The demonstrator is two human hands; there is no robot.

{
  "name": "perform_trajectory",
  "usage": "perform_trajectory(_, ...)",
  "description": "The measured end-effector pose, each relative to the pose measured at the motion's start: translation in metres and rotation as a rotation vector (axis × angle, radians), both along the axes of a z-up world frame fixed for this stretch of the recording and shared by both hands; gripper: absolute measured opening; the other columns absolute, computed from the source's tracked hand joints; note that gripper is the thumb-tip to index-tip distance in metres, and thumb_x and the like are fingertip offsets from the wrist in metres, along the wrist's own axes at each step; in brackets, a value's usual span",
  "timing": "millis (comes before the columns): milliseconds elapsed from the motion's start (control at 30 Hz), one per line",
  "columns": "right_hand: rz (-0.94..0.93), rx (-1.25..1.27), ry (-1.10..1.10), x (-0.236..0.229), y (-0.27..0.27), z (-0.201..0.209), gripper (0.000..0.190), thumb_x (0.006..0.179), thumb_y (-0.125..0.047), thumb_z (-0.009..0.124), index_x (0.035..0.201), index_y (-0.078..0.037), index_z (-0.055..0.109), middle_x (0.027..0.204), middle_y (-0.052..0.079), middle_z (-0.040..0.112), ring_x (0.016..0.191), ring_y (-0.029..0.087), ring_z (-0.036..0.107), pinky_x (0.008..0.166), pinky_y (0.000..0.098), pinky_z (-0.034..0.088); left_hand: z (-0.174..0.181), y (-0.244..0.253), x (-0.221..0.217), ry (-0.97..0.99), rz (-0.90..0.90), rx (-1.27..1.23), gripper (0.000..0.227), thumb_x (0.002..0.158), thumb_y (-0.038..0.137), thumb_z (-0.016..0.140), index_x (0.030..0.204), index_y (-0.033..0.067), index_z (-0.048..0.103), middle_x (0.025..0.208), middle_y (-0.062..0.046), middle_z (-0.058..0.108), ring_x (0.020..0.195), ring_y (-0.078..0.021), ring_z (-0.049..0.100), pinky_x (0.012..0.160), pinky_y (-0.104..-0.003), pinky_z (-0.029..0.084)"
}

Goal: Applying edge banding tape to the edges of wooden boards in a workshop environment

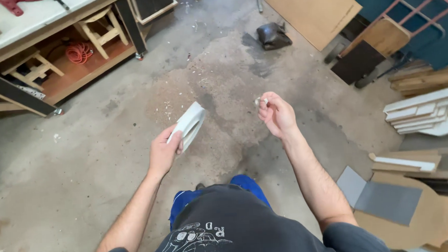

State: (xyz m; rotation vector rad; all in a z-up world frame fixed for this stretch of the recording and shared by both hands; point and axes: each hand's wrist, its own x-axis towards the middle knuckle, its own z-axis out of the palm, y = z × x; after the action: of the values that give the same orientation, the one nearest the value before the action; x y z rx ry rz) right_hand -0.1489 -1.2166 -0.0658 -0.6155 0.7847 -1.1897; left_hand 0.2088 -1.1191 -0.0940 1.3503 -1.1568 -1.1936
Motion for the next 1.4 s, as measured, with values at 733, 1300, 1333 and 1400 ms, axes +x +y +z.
perform_trajectory(733,0.283,-0.092,0.853,-0.007,-0.537,-0.041,0.042,0.112,-0.039,0.045,0.142,-0.014,0.060,0.138,0.030,0.058,0.063,0.038,0.075,0.035,0.0304,0.056,-0.002,-0.397,-0.033,0.514,0.567,-0.002,0.027,0.110,0.026,0.049,0.104,0.0024,0.061,0.046,-0.013,0.047,0.041,-0.0212,0.053,0.038,-0.026,0.041)
perform_trajectory(1300,-0.020,-0.192,0.709,0.056,-1.002,-0.077,0.012,0.095,-0.001,0.070,0.105,0.005,0.069,0.083,0.009,0.065,0.071,0.014,0.074,0.067,0.0226,0.068,-0.004,-0.704,0.055,0.682,0.629,-0.174,0.038,0.112,0.034,0.042,0.091,0.0062,0.057,0.043,-0.013,0.046,0.040,-0.0255,0.051,0.043,-0.030,0.040)
perform_trajectory(1333,0.005,-0.252,0.853,0.064,-1.035,-0.081,0.011,0.096,-0.003,0.071,0.104,0.004,0.071,0.080,0.012,0.069,0.068,0.014,0.074,0.064,0.0238,0.067,0.003,-0.716,0.061,0.682,0.653,-0.196,0.037,0.112,0.034,0.043,0.090,0.0064,0.057,0.043,-0.012,0.046,0.041,-0.0252,0.050,0.045,-0.030,0.041)
perform_trajectory(1400,-0.069,-0.454,1.085,0.066,-1.097,-0.081,0.010,0.098,-0.009,0.067,0.103,-0.005,0.075,0.074,0.010,0.069,0.067,0.019,0.072,0.068,0.0320,0.062,-0.013,-0.737,0.071,0.686,0.707,-0.222,0.037,0.112,0.033,0.043,0.091,0.0061,0.057,0.043,-0.013,0.046,0.041,-0.0252,0.050,0.045,-0.031,0.042)
